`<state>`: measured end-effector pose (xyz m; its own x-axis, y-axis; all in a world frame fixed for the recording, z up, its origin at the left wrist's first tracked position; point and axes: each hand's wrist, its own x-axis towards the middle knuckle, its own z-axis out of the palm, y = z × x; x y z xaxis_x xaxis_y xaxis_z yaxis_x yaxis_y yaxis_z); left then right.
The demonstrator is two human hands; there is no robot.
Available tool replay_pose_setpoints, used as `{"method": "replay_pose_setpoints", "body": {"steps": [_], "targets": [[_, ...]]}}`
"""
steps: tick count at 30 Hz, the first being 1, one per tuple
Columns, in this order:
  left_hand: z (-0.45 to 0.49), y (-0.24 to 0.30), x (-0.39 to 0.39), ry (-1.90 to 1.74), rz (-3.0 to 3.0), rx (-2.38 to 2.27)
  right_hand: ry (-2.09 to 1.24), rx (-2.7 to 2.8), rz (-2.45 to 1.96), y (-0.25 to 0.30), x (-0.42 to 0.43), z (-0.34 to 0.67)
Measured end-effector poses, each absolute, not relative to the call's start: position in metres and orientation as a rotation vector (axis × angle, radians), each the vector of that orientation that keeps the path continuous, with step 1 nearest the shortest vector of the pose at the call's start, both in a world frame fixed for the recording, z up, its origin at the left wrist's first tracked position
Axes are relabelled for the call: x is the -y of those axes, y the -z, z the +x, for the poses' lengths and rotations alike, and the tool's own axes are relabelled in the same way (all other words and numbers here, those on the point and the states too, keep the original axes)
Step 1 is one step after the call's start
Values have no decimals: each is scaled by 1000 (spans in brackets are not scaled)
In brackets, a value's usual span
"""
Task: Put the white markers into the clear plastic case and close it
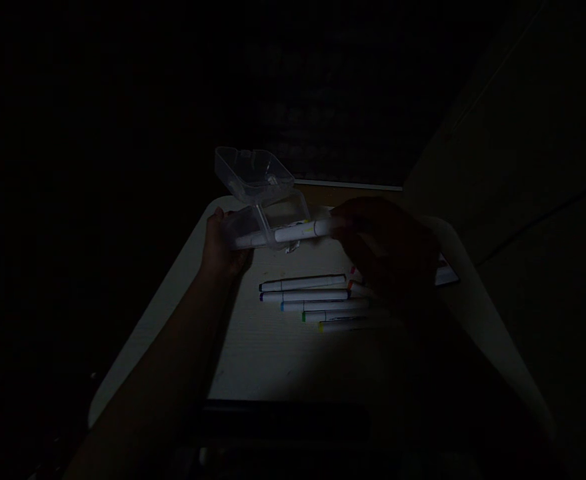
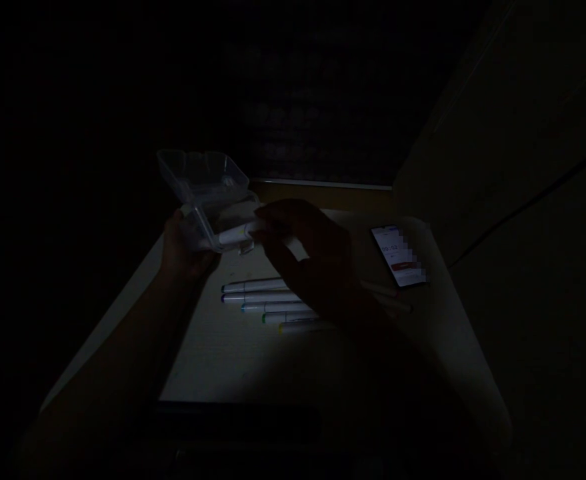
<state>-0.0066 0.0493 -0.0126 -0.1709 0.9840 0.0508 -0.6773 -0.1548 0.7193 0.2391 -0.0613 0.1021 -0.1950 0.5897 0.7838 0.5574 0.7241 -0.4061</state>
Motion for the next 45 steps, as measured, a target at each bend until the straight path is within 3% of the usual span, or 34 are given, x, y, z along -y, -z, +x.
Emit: {"method": "replay_pose_setpoints", "body": {"steps": [13, 27, 36, 45], "targets": [[-2, 6, -45, -1639, 552, -661, -226, 2076, -867, -97, 54, 234], [4, -1, -42, -1702, 471, -718, -217, 2064, -903, -98, 49, 244], [4, 0, -44, -1735, 449, -701, -544, 2738, -1448, -79, 40, 264], [5, -1, -43, -1716, 436, -697, -544, 2922, -1449, -59, 37, 247]]}}
